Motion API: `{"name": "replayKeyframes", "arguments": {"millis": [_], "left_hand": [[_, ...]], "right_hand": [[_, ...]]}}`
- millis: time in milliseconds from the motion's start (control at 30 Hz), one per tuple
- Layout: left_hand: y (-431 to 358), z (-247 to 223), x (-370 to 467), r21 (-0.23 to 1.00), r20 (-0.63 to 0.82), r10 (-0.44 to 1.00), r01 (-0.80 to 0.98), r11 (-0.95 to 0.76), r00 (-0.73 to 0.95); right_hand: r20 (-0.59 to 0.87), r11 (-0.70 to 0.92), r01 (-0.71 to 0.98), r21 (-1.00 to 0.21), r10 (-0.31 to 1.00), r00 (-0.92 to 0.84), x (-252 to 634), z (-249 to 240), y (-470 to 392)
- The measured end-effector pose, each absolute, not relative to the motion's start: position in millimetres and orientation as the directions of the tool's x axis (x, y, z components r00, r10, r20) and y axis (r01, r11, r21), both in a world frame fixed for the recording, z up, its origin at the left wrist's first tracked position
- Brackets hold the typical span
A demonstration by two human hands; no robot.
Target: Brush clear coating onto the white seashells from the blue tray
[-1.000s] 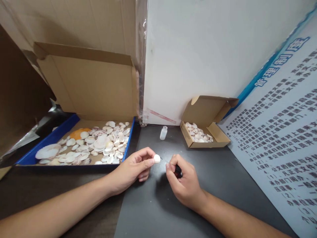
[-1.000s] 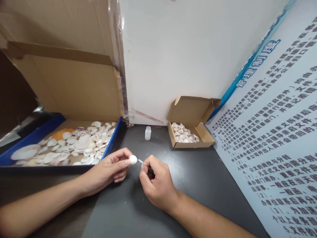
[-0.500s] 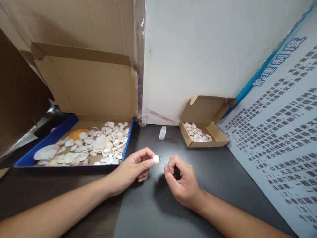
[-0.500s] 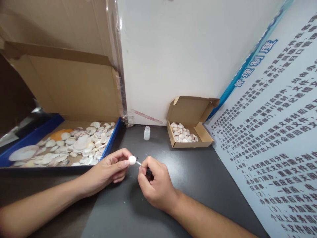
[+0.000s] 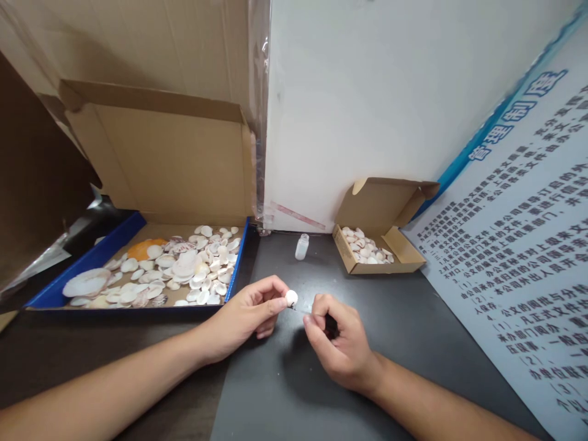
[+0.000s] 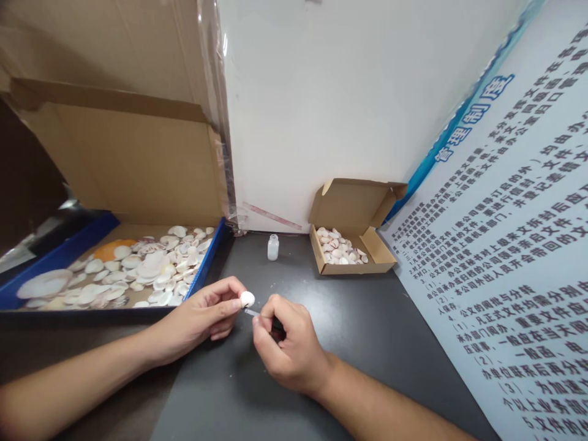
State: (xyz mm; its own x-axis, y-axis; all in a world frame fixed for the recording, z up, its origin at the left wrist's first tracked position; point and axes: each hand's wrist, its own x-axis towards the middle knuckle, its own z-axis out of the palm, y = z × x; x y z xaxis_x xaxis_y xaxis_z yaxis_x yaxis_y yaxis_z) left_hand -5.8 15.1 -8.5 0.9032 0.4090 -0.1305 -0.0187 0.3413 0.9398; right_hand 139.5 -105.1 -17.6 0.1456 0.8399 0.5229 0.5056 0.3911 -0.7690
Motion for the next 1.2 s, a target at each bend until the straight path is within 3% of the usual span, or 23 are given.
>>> {"name": "replayKeyframes", "arguments": {"millis": [233,833,1033,1200], "left_hand": [[13.4,-6.5,-6.5,0.941,-0.147,0.416,-0.003,0.339,0.897],[13.2,-8.7,-6.0,0.942,-0.134,0.44,-0.024,0.335,0.888],[11.9,-7.8,-6.2,0.928,-0.146,0.467,-0.042,0.369,0.872],[11.6,-7.8,-7.7,0.925,-0.146,0.475,-0.051,0.377,0.868]], "right_hand": [[0.4,0.178,0.502,-0.847,0.834,0.381,142.2,-17.3,-100.0],[0.492,0.336,0.541,-0.771,0.854,0.171,139.3,-13.5,-105.5],[0.406,0.2,0.512,-0.835,0.853,0.328,143.3,-14.3,-101.3],[0.343,0.176,0.482,-0.858,0.895,0.284,144.9,-14.2,-99.3]]}}
